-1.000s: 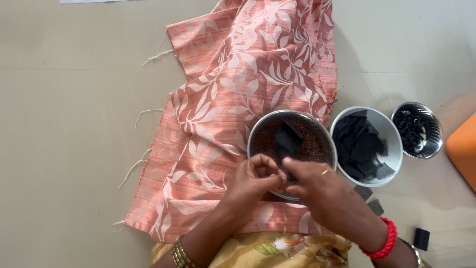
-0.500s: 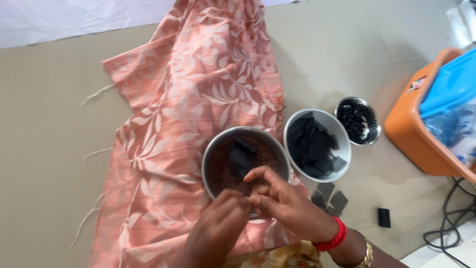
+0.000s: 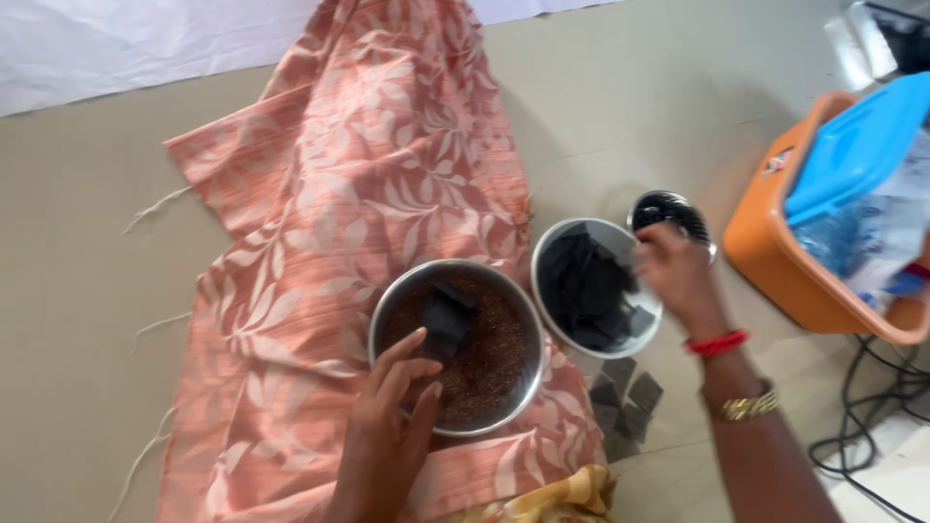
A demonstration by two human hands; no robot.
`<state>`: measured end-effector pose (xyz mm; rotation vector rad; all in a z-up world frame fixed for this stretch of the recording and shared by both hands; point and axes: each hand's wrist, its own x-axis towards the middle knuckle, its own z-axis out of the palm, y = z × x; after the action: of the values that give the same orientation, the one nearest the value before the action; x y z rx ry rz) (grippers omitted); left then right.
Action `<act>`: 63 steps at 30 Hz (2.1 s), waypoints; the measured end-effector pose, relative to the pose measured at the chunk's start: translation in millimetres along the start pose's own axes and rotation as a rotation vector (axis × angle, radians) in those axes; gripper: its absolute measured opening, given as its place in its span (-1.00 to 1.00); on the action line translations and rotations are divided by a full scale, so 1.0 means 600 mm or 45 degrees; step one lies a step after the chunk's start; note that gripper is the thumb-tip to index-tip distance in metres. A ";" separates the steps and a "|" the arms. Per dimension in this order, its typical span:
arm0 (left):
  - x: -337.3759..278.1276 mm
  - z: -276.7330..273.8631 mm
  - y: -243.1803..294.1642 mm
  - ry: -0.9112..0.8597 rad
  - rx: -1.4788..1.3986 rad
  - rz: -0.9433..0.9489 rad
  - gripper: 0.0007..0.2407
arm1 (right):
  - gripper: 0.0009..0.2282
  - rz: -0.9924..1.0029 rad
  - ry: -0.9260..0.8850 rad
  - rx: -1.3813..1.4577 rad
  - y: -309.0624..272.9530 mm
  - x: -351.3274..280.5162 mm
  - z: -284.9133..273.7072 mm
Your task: Coating small fabric strips with seeds or beads by pressing them into a bowl.
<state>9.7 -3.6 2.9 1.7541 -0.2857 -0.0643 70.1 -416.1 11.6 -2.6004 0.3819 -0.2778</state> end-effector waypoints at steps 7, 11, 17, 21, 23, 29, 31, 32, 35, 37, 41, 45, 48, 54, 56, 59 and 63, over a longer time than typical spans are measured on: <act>-0.010 -0.001 -0.010 0.180 -0.160 -0.351 -0.84 | -0.92 -0.474 0.222 -0.266 -0.111 -0.041 -0.013; -0.003 -0.003 0.008 0.169 -0.122 -0.344 -0.79 | -0.81 -0.566 -0.182 0.267 -0.256 -0.106 0.052; 0.007 0.002 0.014 0.075 -0.153 -0.257 -0.77 | -0.74 -0.768 -0.205 0.141 -0.309 -0.112 0.141; 0.029 0.011 0.019 -0.085 -0.174 -0.213 -0.68 | -0.79 -0.452 -0.225 0.303 -0.310 -0.110 0.144; 0.053 0.012 0.033 -0.176 -0.166 -0.296 -0.66 | -0.80 -0.337 -0.251 0.445 -0.307 -0.115 0.141; 0.084 0.036 -0.001 -0.284 -0.248 -0.616 -0.55 | -0.83 -0.036 -0.343 0.858 -0.290 -0.120 0.113; 0.087 0.039 -0.009 -0.254 -0.300 -0.654 -0.52 | -0.84 -0.010 -0.336 0.910 -0.289 -0.121 0.092; 0.087 0.038 -0.007 -0.249 -0.325 -0.661 -0.53 | -0.84 0.003 -0.313 0.926 -0.291 -0.122 0.081; 0.086 0.047 -0.013 -0.232 -0.440 -0.664 -0.56 | -0.85 0.031 -0.282 0.968 -0.290 -0.127 0.060; 0.081 0.051 -0.017 -0.213 -0.530 -0.669 -0.58 | -0.85 0.047 -0.284 0.997 -0.290 -0.135 0.057; 0.067 0.040 0.012 -0.055 -1.021 -0.674 -0.63 | -0.83 -0.063 -0.249 0.788 -0.317 -0.168 0.064; 0.054 0.038 0.033 0.028 -1.006 -0.599 -0.64 | -0.81 -0.334 -0.099 0.433 -0.364 -0.210 0.080; 0.041 0.043 0.003 0.066 -1.026 -0.551 -0.74 | -0.79 -0.319 -0.112 0.477 -0.372 -0.218 0.086; 0.032 0.020 -0.006 0.113 -1.108 -0.638 -0.81 | -0.81 0.076 -0.516 0.832 -0.327 -0.199 0.090; 0.029 0.011 -0.005 0.111 -1.027 -0.669 -0.80 | -0.81 -0.084 -0.553 0.624 -0.313 -0.189 0.087; 0.023 0.009 -0.012 0.103 -0.920 -0.721 -0.79 | -0.81 -0.425 -0.616 0.225 -0.301 -0.185 0.096; 0.021 0.012 -0.022 0.077 -0.965 -0.768 -0.77 | -0.86 -0.747 -0.730 -0.174 -0.305 -0.196 0.121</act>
<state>22.7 -11.2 -10.3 1.0282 0.2973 -0.4886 18.5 -193.4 25.9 -2.7152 -0.5837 0.3162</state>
